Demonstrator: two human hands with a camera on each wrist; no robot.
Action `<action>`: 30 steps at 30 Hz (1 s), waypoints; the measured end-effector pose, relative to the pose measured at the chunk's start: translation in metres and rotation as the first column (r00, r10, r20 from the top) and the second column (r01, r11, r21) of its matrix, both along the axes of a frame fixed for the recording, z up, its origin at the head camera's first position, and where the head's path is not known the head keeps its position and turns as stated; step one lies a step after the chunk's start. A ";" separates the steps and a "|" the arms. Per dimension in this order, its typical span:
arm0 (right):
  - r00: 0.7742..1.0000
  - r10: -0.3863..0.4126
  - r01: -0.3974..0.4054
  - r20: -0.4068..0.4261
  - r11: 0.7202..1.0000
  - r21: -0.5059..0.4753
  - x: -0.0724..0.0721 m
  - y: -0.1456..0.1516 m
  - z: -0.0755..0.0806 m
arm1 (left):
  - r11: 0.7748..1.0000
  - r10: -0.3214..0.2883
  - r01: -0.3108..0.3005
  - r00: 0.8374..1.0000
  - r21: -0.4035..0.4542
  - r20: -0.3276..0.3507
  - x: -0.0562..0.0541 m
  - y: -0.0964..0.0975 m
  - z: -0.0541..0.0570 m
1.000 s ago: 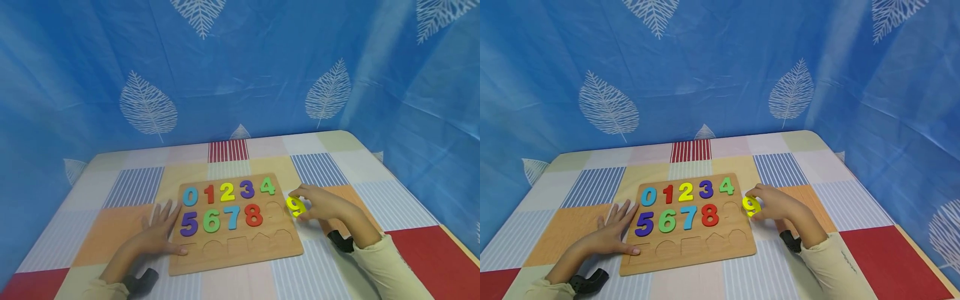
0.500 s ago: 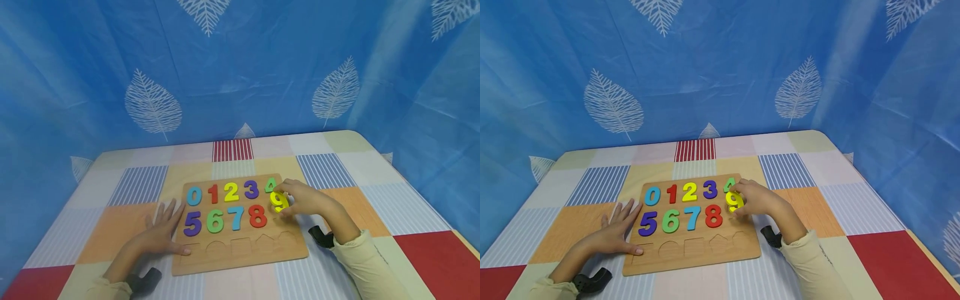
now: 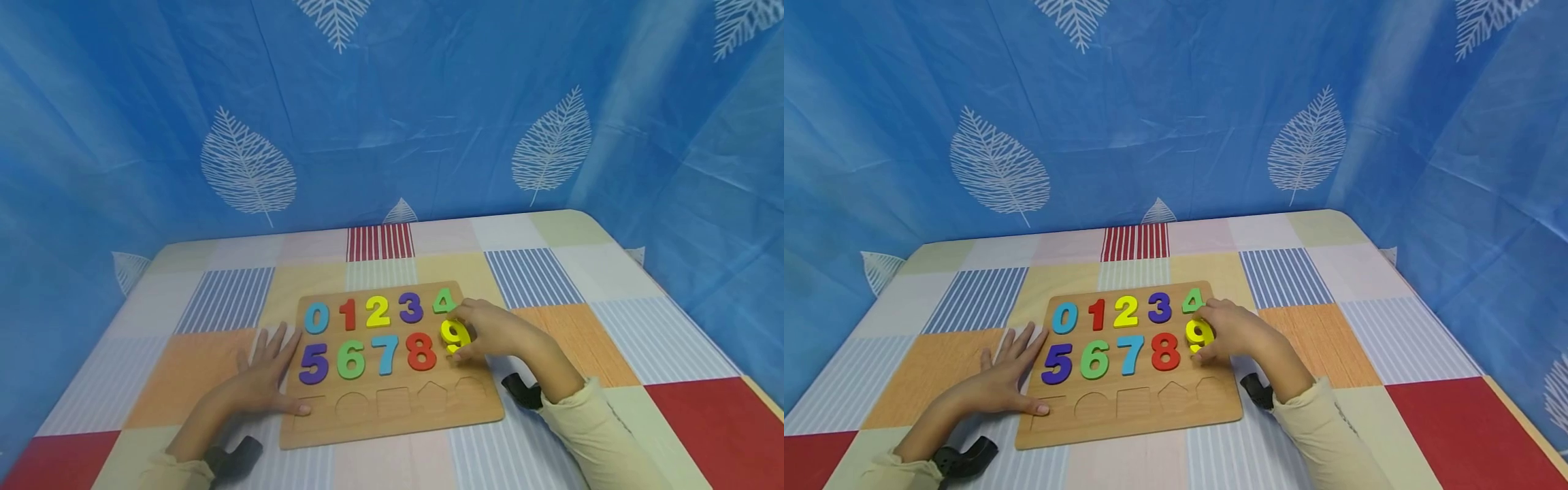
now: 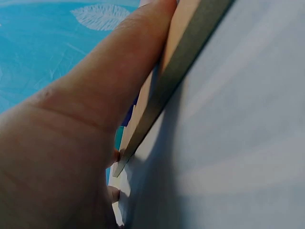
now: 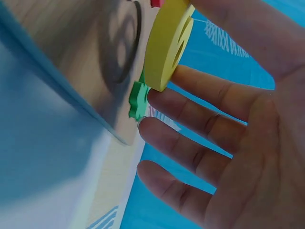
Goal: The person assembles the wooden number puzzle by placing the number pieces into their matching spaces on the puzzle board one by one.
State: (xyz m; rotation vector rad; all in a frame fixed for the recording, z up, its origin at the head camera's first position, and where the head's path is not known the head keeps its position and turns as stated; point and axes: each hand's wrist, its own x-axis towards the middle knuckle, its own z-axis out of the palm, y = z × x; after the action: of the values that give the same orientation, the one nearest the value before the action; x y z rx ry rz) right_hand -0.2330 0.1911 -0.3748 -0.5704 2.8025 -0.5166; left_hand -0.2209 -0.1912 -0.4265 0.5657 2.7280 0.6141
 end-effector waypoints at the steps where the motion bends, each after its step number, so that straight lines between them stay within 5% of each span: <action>1: 1.000 0.001 -0.001 -0.001 1.000 0.004 0.000 0.001 -0.001 | 1.000 -0.001 0.001 1.000 -0.001 0.000 0.000 0.000 0.000; 30: 0.999 -0.034 0.037 -0.029 0.995 0.089 0.005 -0.006 -0.010 | 1.000 0.010 -0.010 1.000 -0.015 -0.005 0.002 0.001 0.001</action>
State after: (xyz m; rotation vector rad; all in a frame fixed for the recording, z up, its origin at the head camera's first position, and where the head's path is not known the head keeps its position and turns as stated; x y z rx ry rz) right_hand -0.2284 0.1854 -0.3846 -0.5136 2.8492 -0.3906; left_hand -0.2192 -0.1906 -0.4259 0.5510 2.7388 0.5947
